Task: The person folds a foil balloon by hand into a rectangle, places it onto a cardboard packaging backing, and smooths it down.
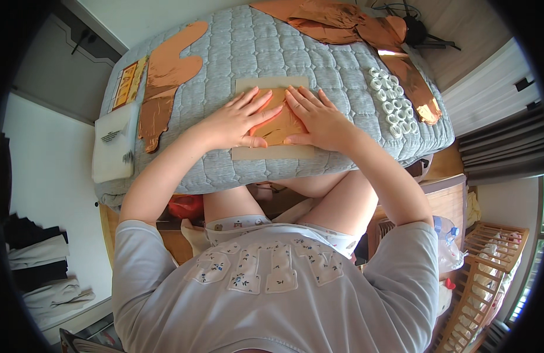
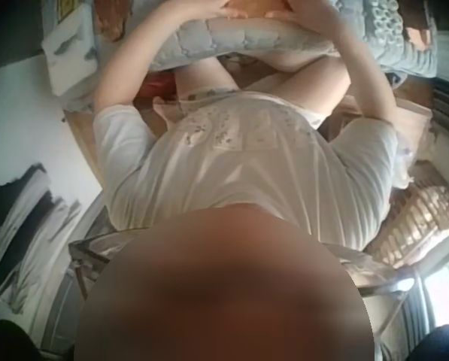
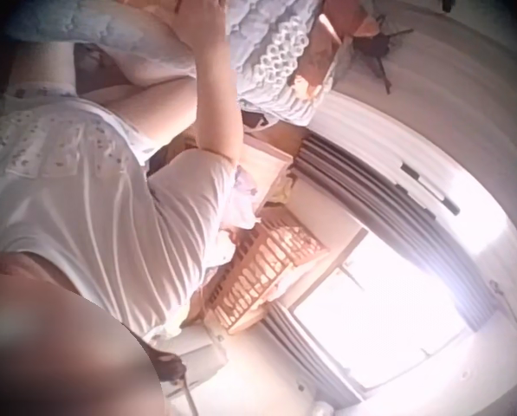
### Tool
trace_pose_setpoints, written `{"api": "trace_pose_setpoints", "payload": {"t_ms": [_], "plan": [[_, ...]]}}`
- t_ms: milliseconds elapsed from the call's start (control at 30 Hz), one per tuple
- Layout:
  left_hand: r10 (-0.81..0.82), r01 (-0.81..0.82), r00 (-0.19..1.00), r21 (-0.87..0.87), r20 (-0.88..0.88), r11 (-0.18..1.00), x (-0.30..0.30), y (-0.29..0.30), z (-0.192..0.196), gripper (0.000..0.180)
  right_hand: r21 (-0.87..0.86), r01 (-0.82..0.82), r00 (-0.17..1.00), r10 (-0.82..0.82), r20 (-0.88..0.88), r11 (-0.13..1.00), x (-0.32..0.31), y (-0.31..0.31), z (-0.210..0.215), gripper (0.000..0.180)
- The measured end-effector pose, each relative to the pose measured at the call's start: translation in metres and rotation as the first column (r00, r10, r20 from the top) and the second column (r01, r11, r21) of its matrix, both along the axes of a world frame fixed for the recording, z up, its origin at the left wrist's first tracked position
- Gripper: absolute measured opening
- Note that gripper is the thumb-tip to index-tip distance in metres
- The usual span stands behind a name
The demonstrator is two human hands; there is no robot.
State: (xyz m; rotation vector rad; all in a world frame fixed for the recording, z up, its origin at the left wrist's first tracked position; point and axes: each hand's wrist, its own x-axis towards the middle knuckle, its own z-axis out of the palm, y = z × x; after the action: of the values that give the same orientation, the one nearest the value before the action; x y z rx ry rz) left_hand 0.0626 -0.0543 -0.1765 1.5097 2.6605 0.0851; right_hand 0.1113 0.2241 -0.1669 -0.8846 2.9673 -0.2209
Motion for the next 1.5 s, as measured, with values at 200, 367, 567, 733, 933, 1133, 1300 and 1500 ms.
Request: {"api": "trace_pose_setpoints", "payload": {"t_ms": [200,367,567,733,933,1133,1300,1500], "plan": [[-0.03,0.029,0.999,-0.057,-0.018,0.998,-0.002,-0.004,0.011,0.095,0.05,-0.104,0.989,0.098,0.108,0.993,-0.01,0.016,0.017,0.132],[-0.046,0.045,0.998,-0.023,-0.043,0.999,-0.004,-0.003,0.009,0.096,0.08,-0.105,0.987,0.094,0.128,0.991,-0.013,0.02,0.02,0.139],[-0.015,0.015,1.0,-0.038,0.013,0.999,-0.002,0.0,0.015,0.097,0.031,-0.073,0.979,0.066,0.194,0.997,-0.012,0.007,0.033,0.126],[-0.035,0.032,0.999,0.08,0.042,0.996,-0.006,-0.003,0.009,0.096,-0.117,0.179,0.969,-0.195,-0.15,0.977,0.004,-0.076,0.012,0.094],[-0.01,-0.155,0.925,0.401,0.38,0.903,-0.002,-0.009,0.003,0.116,-0.292,0.179,0.931,-0.257,-0.257,0.94,0.012,-0.084,-0.015,0.088],[0.268,-0.269,0.963,0.127,0.024,0.955,0.005,-0.01,0.002,0.142,-0.142,0.233,0.937,-0.262,-0.231,0.962,0.009,-0.085,-0.021,0.086],[0.302,-0.31,0.947,0.067,0.11,0.948,0.004,-0.021,0.014,0.147,-0.127,0.229,0.945,-0.251,-0.211,0.965,0.009,-0.085,-0.016,0.088],[0.388,-0.389,0.921,0.032,0.035,0.921,0.026,-0.049,0.028,0.133,-0.142,0.228,0.945,-0.254,-0.207,0.963,0.008,-0.087,-0.016,0.091]]}}
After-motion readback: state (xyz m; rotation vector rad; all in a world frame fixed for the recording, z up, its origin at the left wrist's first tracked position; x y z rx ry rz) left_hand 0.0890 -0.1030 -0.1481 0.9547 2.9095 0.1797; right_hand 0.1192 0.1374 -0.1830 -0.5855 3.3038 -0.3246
